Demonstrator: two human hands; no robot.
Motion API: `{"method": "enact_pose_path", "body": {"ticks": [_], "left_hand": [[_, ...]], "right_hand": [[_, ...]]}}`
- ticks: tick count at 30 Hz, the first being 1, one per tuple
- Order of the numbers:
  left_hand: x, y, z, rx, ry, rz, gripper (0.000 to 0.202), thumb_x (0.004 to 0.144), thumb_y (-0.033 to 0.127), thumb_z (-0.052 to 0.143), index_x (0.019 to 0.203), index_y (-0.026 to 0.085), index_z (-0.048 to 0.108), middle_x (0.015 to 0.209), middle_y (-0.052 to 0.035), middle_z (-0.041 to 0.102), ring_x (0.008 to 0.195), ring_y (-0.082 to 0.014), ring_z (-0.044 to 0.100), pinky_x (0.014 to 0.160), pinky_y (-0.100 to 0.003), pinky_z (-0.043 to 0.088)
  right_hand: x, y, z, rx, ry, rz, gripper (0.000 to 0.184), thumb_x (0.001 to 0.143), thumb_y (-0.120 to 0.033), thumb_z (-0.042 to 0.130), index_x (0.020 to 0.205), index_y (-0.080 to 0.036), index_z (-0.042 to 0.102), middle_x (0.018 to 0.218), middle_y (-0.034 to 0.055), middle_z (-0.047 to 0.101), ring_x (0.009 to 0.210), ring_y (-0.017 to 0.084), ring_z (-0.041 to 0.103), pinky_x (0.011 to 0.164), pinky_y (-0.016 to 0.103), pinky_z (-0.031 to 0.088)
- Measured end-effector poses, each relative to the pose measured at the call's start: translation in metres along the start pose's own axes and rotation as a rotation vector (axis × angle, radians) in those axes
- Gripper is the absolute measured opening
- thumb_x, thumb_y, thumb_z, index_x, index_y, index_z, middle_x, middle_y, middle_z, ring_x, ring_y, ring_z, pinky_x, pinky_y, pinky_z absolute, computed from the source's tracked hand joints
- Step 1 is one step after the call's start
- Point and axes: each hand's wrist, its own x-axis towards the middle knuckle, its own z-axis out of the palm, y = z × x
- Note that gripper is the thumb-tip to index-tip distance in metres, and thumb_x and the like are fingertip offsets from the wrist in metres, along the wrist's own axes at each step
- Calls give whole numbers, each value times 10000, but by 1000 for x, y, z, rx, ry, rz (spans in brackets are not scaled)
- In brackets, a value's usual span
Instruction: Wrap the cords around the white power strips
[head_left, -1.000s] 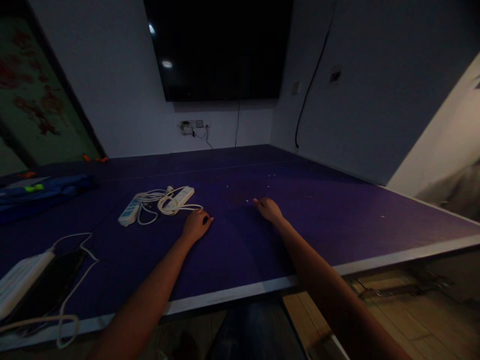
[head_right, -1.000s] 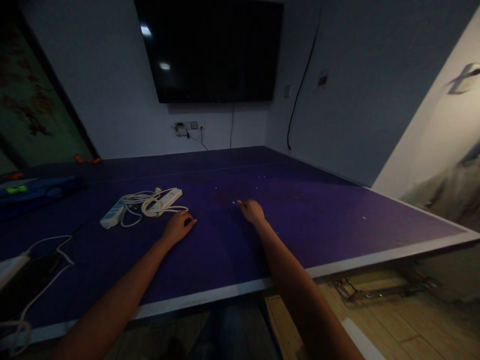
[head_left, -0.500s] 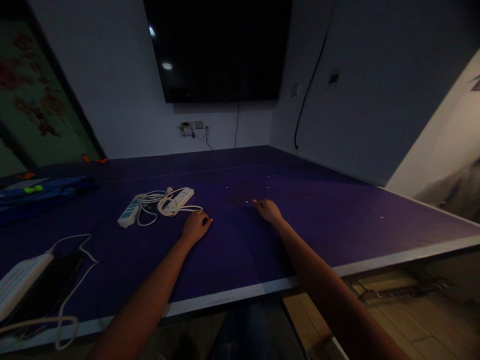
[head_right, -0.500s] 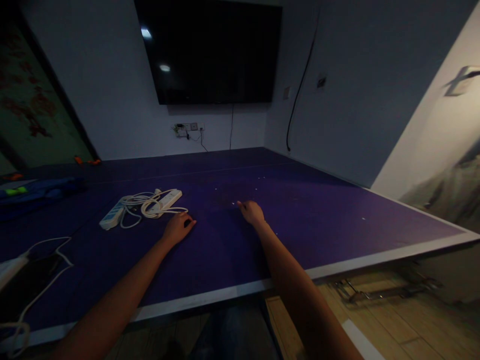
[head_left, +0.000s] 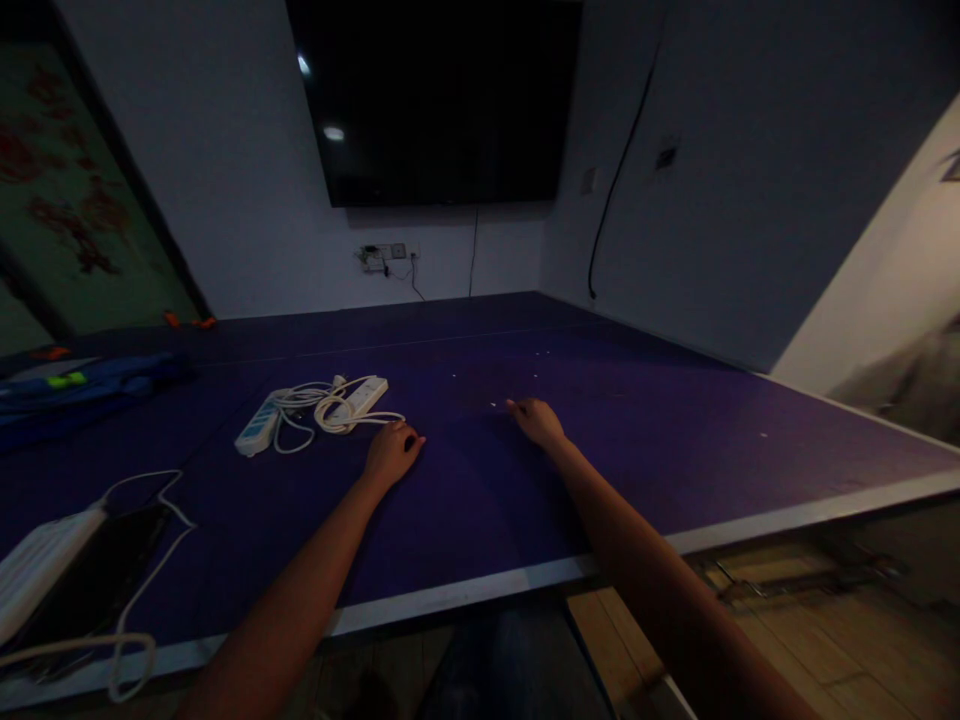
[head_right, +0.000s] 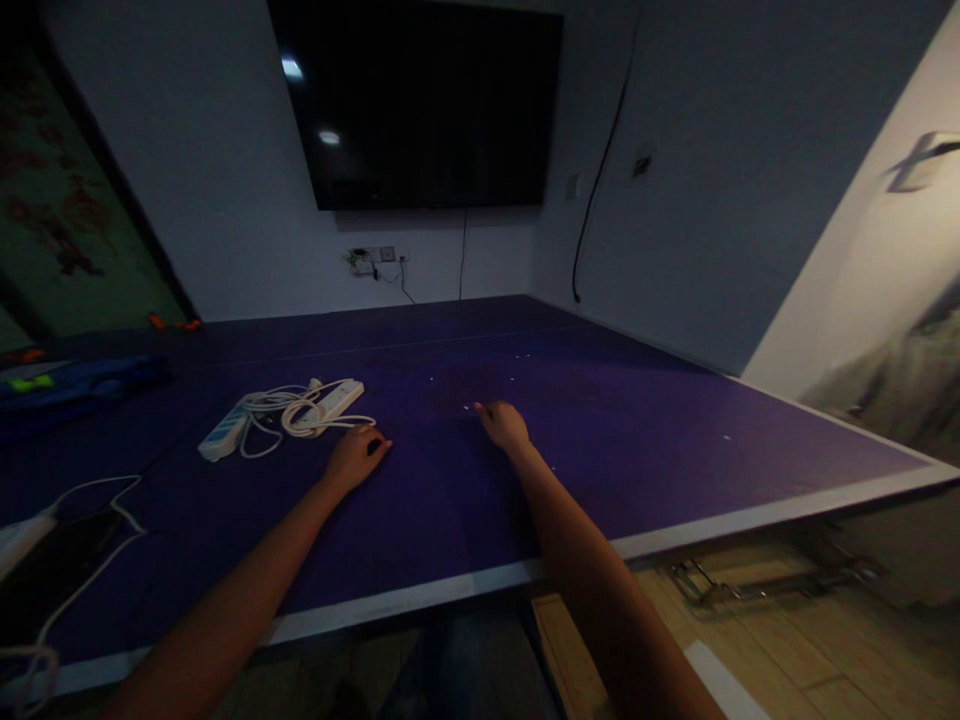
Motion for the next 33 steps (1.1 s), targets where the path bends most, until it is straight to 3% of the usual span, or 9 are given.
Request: {"method": "enact_pose_path", "body": {"ticks": [13,21,33], "left_hand": [[-1,1,0,-14,18,-5,262,860,350,499,757,194,682,832,-79,640,898,-223,593,851,-355,451],[-1,-1,1,-9,18,3,280,861,359,493,743,191,684,834,-82,630,907,-227,589,855,-357,449],[0,-3,2,-23,70,-37,130,810,282,562,874,206,645,932,-68,628,954,-229,572,882,-363,455]], "right_hand": [[0,2,-2,-50,19,-17,490,956,-449,356,785,-167,719,860,124,712,849,210,652,695,248,414],[-1,1,-2,-59,13,-4,526,953,-471,348,757,-154,720,820,132,711,791,207,663,641,248,403],[-1,0,-2,-9,29,24,481,940,-451,385,743,-168,721,761,112,707,744,201,661,617,245,406]]}}
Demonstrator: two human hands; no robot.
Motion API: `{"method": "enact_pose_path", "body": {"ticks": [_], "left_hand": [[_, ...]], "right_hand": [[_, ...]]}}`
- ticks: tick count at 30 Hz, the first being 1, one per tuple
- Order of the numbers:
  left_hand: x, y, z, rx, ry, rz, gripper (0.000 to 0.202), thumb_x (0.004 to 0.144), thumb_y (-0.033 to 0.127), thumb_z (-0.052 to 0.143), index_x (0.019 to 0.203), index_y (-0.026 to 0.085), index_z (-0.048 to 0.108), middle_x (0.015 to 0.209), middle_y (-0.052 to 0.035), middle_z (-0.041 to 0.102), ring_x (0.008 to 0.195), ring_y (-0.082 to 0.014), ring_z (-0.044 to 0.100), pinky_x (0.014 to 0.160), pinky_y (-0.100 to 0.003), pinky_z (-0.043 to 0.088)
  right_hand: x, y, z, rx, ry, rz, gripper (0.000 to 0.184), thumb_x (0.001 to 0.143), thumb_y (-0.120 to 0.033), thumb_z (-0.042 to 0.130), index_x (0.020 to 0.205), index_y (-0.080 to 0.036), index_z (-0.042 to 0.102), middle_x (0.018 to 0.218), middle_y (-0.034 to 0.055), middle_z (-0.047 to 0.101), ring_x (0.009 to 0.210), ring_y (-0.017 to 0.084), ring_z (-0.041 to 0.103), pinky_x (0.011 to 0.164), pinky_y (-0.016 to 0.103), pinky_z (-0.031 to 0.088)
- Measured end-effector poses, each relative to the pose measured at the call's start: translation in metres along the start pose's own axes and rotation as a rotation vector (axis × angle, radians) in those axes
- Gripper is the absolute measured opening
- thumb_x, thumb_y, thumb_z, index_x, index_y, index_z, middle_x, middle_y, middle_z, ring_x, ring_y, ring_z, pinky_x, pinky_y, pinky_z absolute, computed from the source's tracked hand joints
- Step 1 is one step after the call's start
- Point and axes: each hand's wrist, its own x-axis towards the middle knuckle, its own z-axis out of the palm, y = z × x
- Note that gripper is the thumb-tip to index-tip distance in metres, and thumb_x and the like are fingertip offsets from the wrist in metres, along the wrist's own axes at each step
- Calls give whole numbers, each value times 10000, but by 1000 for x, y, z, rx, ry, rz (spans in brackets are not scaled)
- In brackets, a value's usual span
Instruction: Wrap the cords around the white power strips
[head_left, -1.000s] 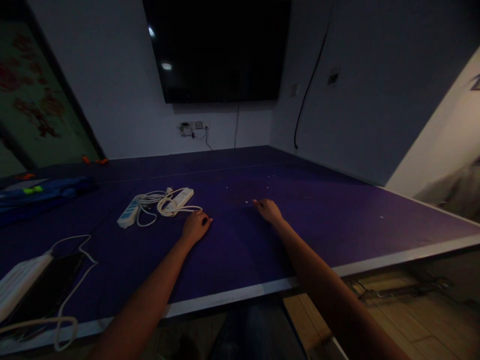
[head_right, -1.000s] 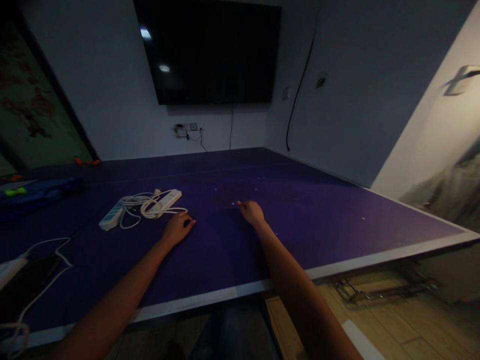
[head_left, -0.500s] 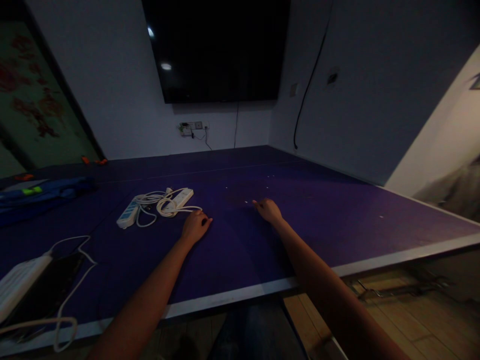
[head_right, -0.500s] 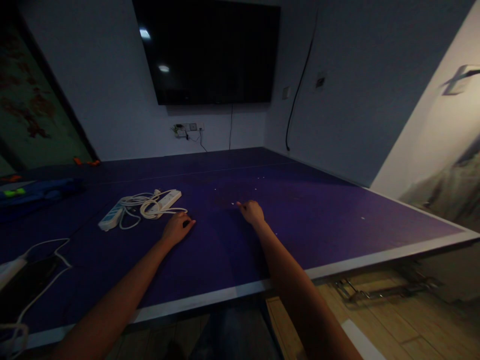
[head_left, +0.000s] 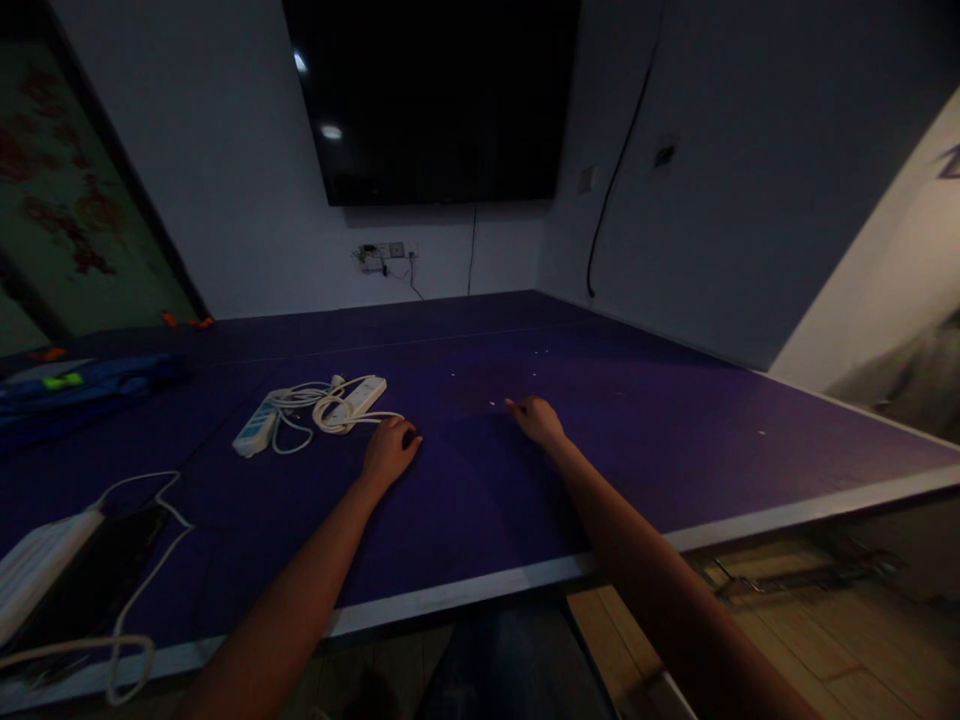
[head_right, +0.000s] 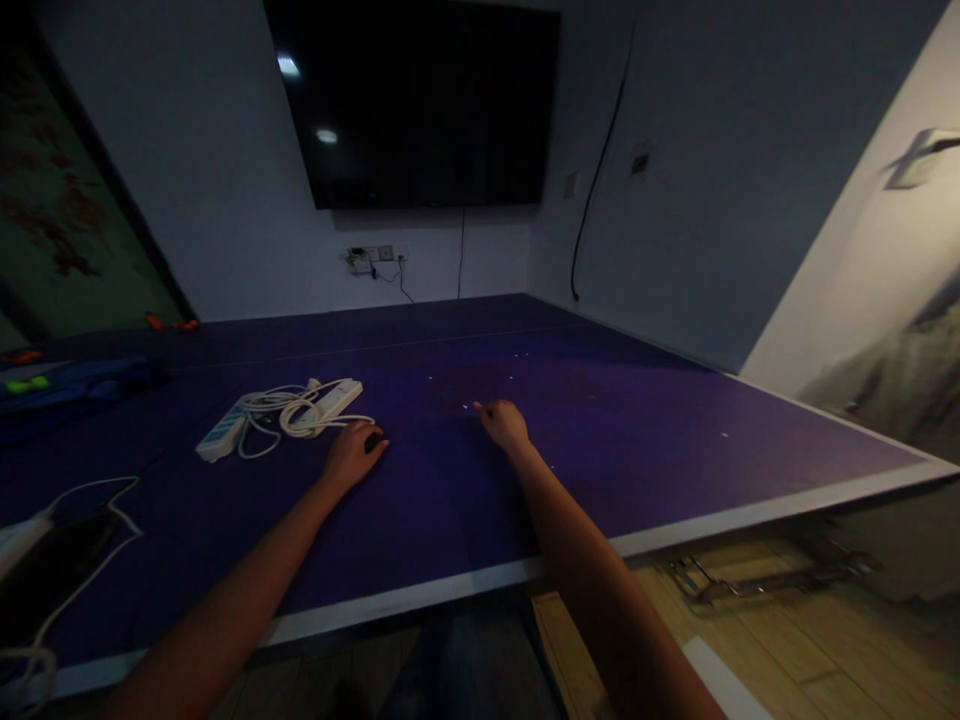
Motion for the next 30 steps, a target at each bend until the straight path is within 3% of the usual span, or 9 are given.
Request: {"method": "enact_pose_path", "body": {"ticks": [5,10,30], "left_hand": [[0,-1,-3,-13,42,-7,300,757,29,446,921,217,613,954,-60,609,979,-209,567,904,-349,447],[-1,-1,-4,-26,57,-6,407,681,-53,387,900,213,603,916,-57,591,952,-200,567,886,-334,452],[-1,-1,-1,-56,88,44,406,652,-47,438,916,197,626,895,-54,604,900,-202,579,854,-351,479]], "right_hand": [[1,3,2,39,47,40,228,846,-253,540,979,-187,713,964,80,715,881,195,653,704,232,438],[2,5,3,68,77,67,345,791,-91,490,1055,-186,691,1049,79,701,948,198,641,780,242,452],[0,4,4,111,94,70,346,752,-59,507,984,-186,730,1019,87,711,923,206,655,793,253,470]]}}
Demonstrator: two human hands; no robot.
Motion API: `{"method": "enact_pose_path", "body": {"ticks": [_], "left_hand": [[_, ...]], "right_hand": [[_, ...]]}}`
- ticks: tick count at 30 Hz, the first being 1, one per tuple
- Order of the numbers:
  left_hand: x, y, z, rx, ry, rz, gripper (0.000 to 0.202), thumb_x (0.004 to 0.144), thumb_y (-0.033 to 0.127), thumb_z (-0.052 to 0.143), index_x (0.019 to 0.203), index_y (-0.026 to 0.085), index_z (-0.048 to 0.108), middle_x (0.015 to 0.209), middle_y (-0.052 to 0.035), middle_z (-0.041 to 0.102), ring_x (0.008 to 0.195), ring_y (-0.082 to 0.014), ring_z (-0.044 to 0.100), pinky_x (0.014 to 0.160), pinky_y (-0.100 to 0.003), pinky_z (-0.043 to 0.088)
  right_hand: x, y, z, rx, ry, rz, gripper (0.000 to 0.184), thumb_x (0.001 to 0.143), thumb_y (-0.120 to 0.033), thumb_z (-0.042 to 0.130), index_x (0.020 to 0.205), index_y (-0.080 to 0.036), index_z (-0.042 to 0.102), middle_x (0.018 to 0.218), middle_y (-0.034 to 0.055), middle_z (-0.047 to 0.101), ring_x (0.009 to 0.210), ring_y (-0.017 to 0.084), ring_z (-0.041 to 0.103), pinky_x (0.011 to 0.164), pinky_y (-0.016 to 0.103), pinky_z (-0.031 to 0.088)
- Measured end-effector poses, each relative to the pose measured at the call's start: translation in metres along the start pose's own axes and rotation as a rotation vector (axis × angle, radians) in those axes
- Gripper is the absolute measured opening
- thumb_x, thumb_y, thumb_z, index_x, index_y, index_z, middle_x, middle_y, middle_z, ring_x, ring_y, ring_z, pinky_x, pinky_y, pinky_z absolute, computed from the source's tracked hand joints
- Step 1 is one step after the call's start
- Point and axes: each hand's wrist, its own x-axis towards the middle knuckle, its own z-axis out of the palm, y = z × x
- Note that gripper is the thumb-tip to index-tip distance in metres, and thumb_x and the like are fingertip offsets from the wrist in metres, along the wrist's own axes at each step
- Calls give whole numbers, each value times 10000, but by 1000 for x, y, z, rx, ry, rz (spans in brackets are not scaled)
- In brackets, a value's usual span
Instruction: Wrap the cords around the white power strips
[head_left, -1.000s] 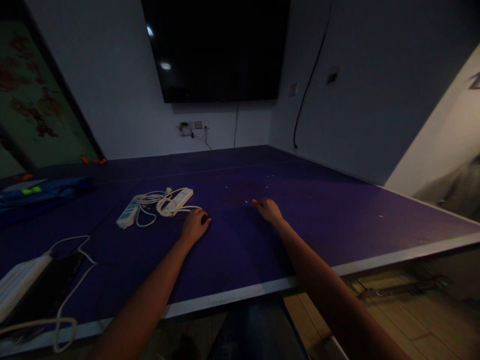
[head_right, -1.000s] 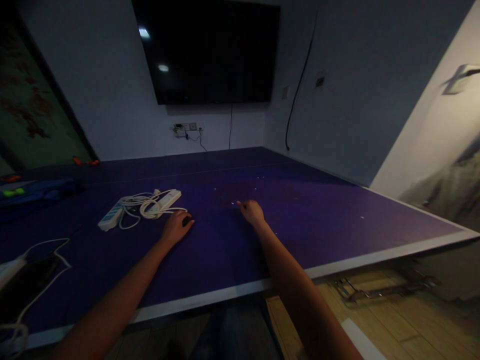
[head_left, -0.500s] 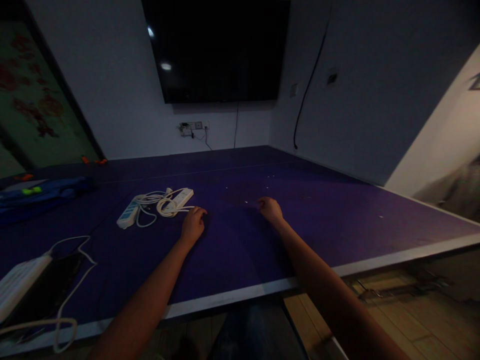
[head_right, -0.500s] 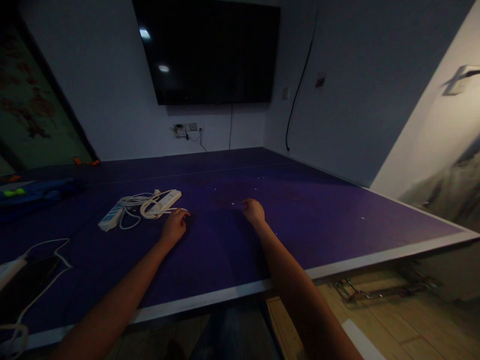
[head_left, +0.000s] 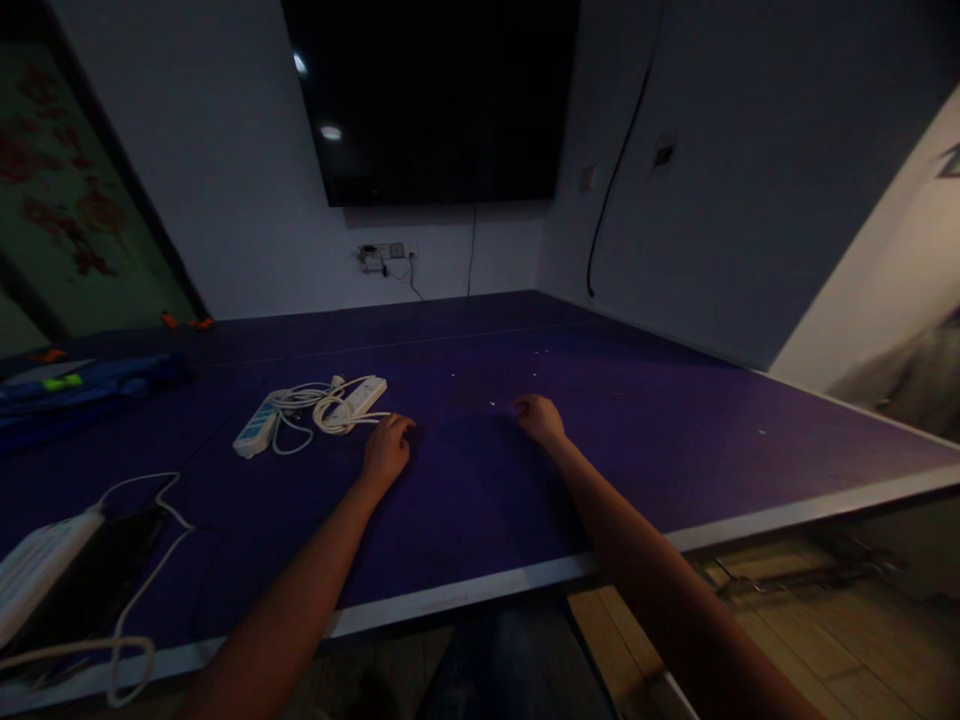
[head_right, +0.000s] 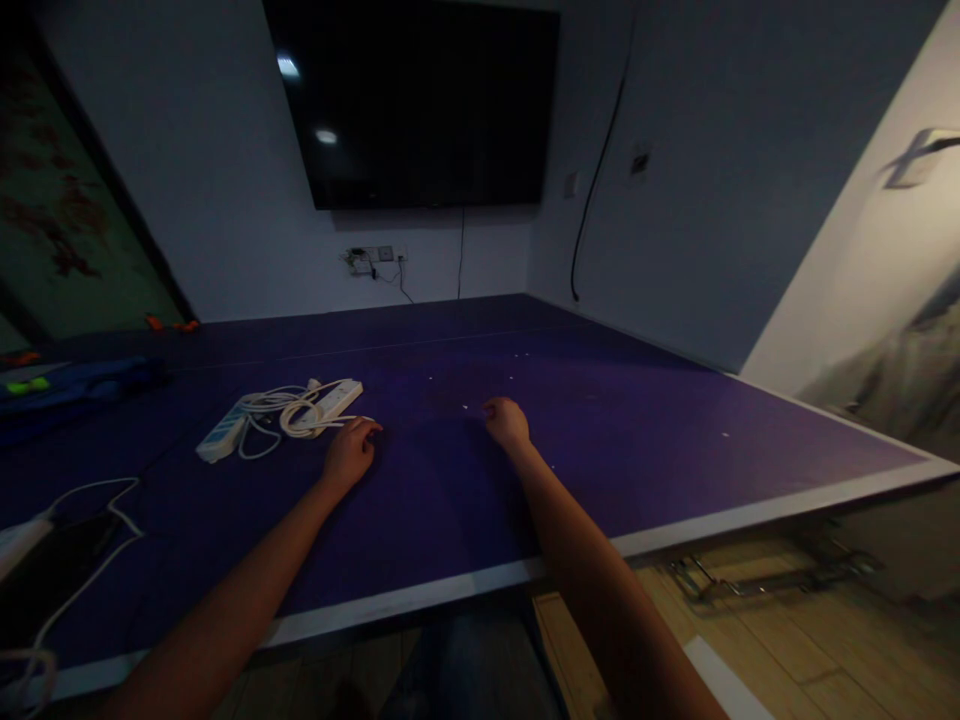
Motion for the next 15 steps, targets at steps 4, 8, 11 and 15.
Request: {"method": "enact_pose_path", "body": {"ticks": [4,8,11,15], "left_hand": [[0,-2,1,-12,14,13,412,656,-45,438,926,200,632,893,-52,606,900,-200,585,859,-352,481],[1,-4,3,-29,19,28,435,644,-58,425,929,196,633,873,-46,607,889,-194,591,859,-355,486],[1,-6,4,-42,23,35,435,639,-57,426,934,186,636,877,-50,612,897,-197,592,863,-363,489],[1,-7,6,-55,29,41,425,647,-49,432,940,182,635,908,-56,616,920,-198,590,870,-365,492]], "right_hand": [[0,0,1,-1,-1,-6,348,742,-51,511,972,-189,733,1024,81,710,936,206,654,801,249,471],[1,0,1,-3,-3,-9,339,764,-59,496,974,-185,732,1041,84,707,951,207,654,817,254,469],[0,0,2,-5,-6,-11,339,767,-60,491,979,-179,729,1048,92,705,960,215,653,822,262,469],[0,0,2,-9,-12,-13,340,765,-61,486,978,-172,727,1049,99,703,974,223,648,821,268,469]]}}
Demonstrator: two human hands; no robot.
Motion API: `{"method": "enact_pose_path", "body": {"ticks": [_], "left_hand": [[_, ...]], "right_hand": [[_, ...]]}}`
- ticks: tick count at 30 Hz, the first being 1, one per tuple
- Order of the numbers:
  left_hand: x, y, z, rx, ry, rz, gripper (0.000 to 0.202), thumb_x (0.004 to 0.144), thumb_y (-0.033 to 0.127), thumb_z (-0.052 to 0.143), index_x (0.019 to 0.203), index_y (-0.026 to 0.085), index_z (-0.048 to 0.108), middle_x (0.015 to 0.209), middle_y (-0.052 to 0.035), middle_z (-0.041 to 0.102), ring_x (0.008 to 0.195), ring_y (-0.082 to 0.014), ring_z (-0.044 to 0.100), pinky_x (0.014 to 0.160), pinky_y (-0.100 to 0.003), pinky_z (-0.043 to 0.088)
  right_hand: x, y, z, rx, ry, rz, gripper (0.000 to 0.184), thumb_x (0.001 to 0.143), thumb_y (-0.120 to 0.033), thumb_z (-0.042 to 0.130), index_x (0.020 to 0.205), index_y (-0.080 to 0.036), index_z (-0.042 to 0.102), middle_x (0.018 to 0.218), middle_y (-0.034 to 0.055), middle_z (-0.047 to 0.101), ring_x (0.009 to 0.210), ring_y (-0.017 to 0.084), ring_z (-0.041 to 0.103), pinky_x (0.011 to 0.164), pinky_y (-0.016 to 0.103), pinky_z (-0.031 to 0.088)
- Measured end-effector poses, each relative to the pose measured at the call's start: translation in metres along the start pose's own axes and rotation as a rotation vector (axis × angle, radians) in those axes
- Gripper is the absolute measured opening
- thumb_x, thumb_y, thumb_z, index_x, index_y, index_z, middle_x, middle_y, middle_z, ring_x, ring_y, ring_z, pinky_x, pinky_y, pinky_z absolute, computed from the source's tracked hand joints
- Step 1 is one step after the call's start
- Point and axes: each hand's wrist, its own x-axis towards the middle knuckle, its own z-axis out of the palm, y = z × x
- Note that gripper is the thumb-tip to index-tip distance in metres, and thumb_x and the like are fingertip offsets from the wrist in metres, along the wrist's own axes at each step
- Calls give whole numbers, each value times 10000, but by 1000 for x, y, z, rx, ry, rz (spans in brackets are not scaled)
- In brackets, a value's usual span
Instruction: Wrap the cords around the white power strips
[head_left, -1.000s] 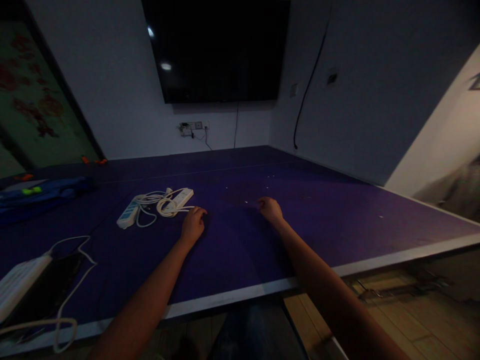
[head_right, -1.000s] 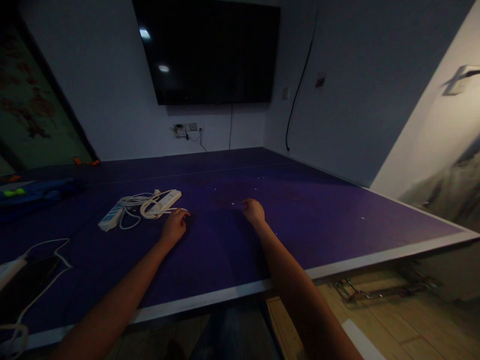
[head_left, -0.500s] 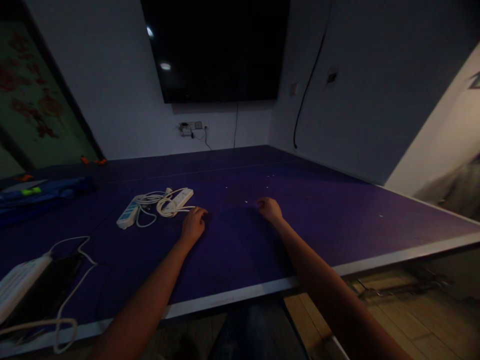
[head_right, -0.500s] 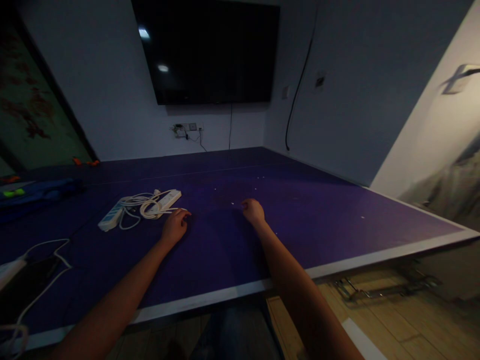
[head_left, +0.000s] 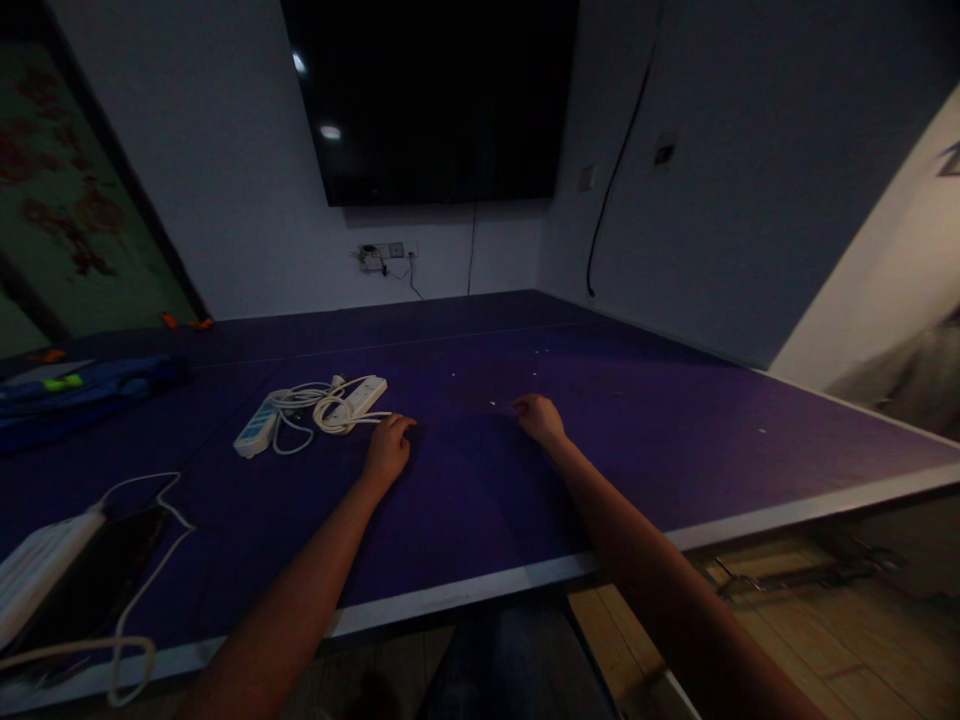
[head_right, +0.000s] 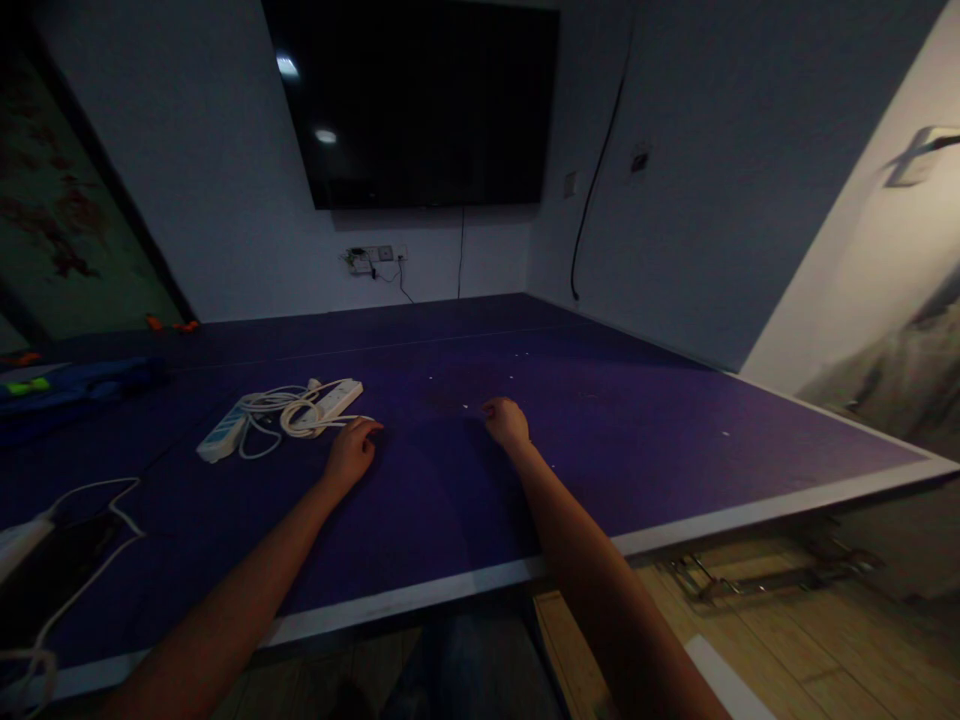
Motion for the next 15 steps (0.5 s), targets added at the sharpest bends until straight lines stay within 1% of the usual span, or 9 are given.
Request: {"method": "enact_pose_path", "body": {"ticks": [7,15], "left_hand": [[-1,-1,2,-7,3,15,372,681,-12,467,945,188,637,949,-63,612,953,-209,583,905,-386,484],[1,-3,4,-23,6,24,404,671,-36,432,944,179,638,938,-62,610,943,-199,584,890,-372,491]], "right_hand": [[-1,-1,-1,-5,-5,6,334,768,-73,488,974,-176,730,1037,95,707,964,219,652,814,263,471],[-2,-3,-2,-6,-7,3,339,775,-66,480,983,-168,727,1047,96,703,981,218,644,850,270,464]]}}
